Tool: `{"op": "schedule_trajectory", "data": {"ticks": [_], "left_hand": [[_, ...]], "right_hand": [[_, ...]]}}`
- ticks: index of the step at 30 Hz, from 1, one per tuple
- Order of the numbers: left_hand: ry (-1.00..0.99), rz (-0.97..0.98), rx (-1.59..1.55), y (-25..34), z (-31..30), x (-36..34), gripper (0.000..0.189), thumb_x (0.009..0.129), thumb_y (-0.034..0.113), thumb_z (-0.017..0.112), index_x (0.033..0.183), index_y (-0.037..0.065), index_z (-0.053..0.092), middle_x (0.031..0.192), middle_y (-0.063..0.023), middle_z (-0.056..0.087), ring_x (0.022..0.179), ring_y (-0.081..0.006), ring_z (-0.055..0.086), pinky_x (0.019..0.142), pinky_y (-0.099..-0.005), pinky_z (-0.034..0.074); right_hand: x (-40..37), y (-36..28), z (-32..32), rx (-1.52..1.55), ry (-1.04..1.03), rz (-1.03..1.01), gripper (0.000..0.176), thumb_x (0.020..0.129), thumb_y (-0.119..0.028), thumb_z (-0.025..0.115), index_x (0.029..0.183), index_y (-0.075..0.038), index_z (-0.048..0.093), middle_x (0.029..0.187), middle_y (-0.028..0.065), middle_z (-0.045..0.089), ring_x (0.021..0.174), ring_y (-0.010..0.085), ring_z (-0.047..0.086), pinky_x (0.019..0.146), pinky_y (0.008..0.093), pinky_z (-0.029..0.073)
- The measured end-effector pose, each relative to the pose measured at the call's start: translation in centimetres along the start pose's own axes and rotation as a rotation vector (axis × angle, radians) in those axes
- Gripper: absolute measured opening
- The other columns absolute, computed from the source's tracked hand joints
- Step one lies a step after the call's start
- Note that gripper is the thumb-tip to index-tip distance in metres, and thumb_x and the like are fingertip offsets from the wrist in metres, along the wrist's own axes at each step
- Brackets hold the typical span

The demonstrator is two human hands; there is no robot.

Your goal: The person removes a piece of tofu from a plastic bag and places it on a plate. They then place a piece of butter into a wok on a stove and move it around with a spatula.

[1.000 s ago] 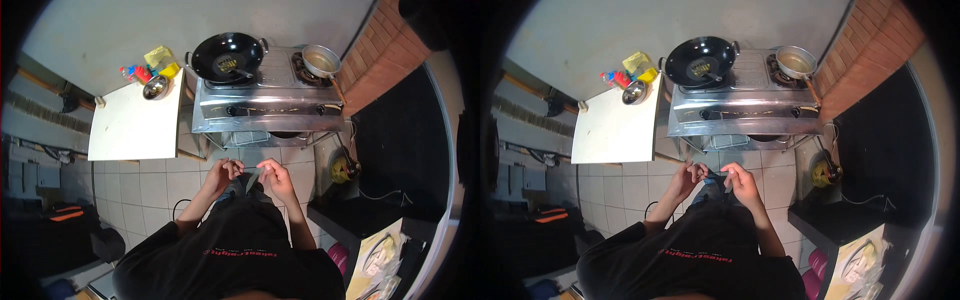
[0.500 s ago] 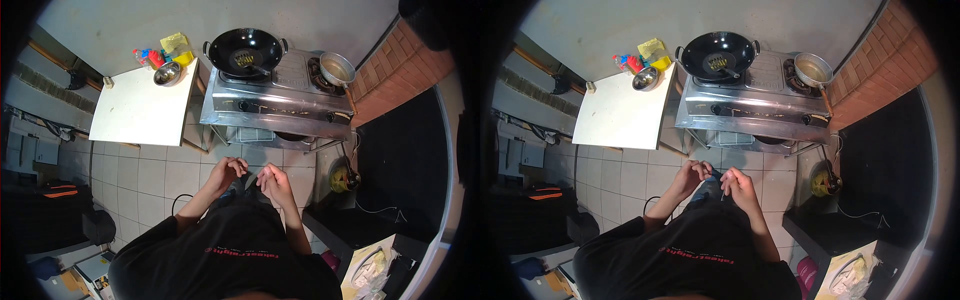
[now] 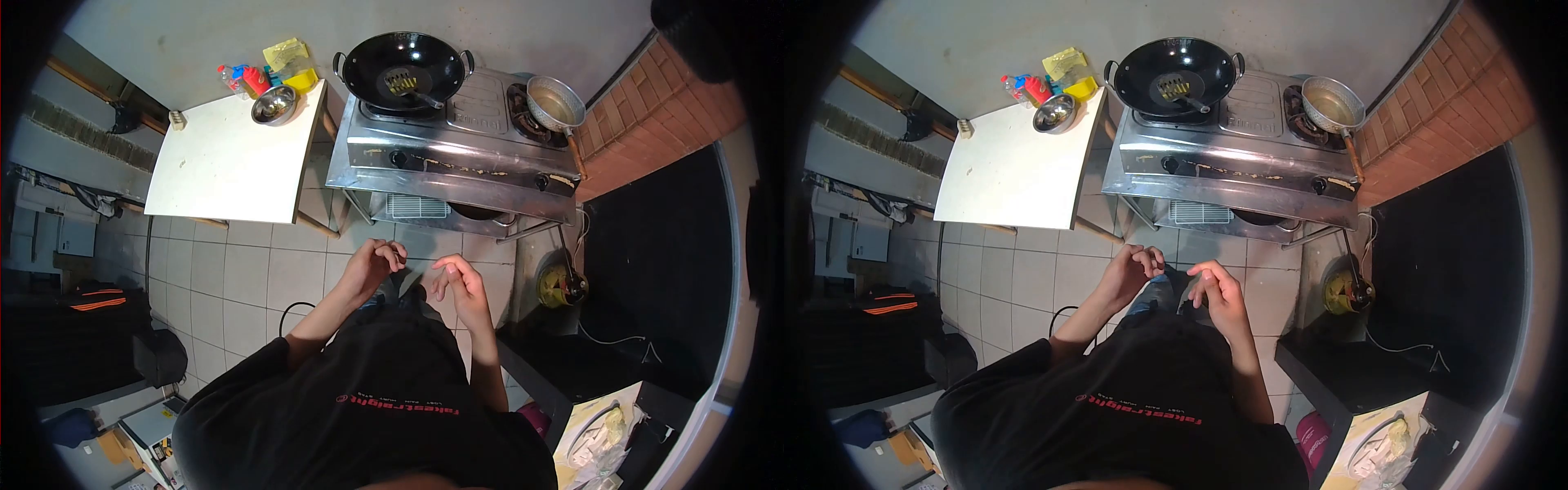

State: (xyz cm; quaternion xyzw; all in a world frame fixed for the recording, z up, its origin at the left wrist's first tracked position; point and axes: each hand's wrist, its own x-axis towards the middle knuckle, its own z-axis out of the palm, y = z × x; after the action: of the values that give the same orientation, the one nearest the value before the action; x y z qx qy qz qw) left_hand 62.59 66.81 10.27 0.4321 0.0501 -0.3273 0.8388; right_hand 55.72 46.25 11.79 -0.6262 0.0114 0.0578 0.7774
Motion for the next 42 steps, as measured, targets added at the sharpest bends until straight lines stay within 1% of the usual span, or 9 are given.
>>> {"op": "schedule_trajectory", "data": {"ticks": [6,11,17,22,26,29,33,35,42], "left_hand": [[0.052,0.034,-0.029,0.4,-0.6,-0.3,0.050,0.099,0.032,0.037,0.064,0.002,0.057,0.092,-0.0107,0.057,0.093,-0.0211,0.054,0.091,-0.0352,0.042],[0.144,0.059,-0.100,1.7,-2.7,-0.3,0.038,0.100,0.036,0.040,0.090,0.005,0.060,0.100,-0.0091,0.061,0.091,-0.0188,0.058,0.090,-0.0336,0.044],[0.265,0.137,-0.043,5.5,-5.7,1.5,0.036,0.099,0.036,0.046,0.113,0.005,0.056,0.110,-0.0085,0.060,0.096,-0.0205,0.059,0.094,-0.0355,0.045],[0.339,0.166,0.320,9.3,-9.0,5.5,0.042,0.099,0.032,0.048,0.129,0.003,0.052,0.123,-0.0102,0.060,0.109,-0.0225,0.061,0.095,-0.0339,0.046],[0.433,0.284,0.809,10.4,-12.8,9.9,0.037,0.096,0.019,0.058,0.129,0.003,0.052,0.122,-0.0131,0.058,0.105,-0.0251,0.063,0.085,-0.0344,0.049],[0.383,0.441,1.040,10.1,-15.4,13.2,0.040,0.094,0.021,0.060,0.129,0.002,0.051,0.125,-0.0144,0.055,0.105,-0.0271,0.063,0.083,-0.0354,0.050],[0.291,0.480,1.134,10.8,-16.1,15.4,0.042,0.092,0.021,0.062,0.128,0.001,0.051,0.128,-0.0158,0.052,0.110,-0.0313,0.059,0.081,-0.0371,0.050],[0.280,0.440,1.128,11.2,-15.9,15.7,0.044,0.092,0.021,0.062,0.128,-0.001,0.050,0.128,-0.0160,0.051,0.111,-0.0325,0.058,0.086,-0.0378,0.050],[0.256,0.462,1.351,11.1,-17.0,17.5,0.055,0.090,0.024,0.062,0.134,-0.004,0.043,0.139,-0.0202,0.042,0.123,-0.0393,0.051,0.101,-0.0430,0.044]], "right_hand": [[1.4,-0.5,0.0,0.025,-0.033,0.025,0.030,0.106,-0.024,0.040,0.102,-0.001,0.059,0.064,0.0014,0.052,0.066,0.0101,0.054,0.070,0.0253,0.046],[3.9,-1.1,0.2,-0.056,-0.034,0.158,0.032,0.104,-0.027,0.044,0.100,0.000,0.060,0.070,0.0022,0.056,0.069,0.0094,0.055,0.070,0.0241,0.045],[9.4,-1.6,0.9,-0.073,-0.112,0.063,0.030,0.104,-0.025,0.042,0.099,0.000,0.058,0.073,0.0038,0.057,0.072,0.0116,0.057,0.073,0.0260,0.045],[14.9,-2.5,1.1,-0.076,-0.098,0.025,0.030,0.104,-0.026,0.044,0.097,-0.001,0.058,0.073,0.0040,0.059,0.071,0.0103,0.057,0.069,0.0243,0.045],[19.6,-3.1,0.5,-0.057,-0.050,0.000,0.023,0.104,-0.023,0.046,0.100,-0.002,0.054,0.073,0.0045,0.060,0.070,0.0108,0.058,0.068,0.0248,0.046],[22.8,-2.3,-1.2,-0.074,-0.027,-0.028,0.018,0.103,-0.021,0.045,0.104,-0.004,0.049,0.074,0.0064,0.058,0.071,0.0139,0.059,0.068,0.0271,0.048],[25.1,-2.5,-2.2,-0.073,0.174,0.035,0.016,0.102,-0.022,0.048,0.107,-0.007,0.047,0.077,0.0072,0.058,0.069,0.0162,0.060,0.068,0.0286,0.048],[26.0,-2.8,-2.5,-0.023,0.323,0.050,0.014,0.101,-0.021,0.051,0.105,-0.008,0.046,0.076,0.0076,0.060,0.065,0.0149,0.060,0.061,0.0273,0.048],[28.3,-2.5,-3.7,-0.098,0.416,0.086,0.020,0.099,-0.022,0.055,0.107,-0.011,0.041,0.082,0.0087,0.058,0.065,0.0152,0.060,0.059,0.0267,0.047]]}}
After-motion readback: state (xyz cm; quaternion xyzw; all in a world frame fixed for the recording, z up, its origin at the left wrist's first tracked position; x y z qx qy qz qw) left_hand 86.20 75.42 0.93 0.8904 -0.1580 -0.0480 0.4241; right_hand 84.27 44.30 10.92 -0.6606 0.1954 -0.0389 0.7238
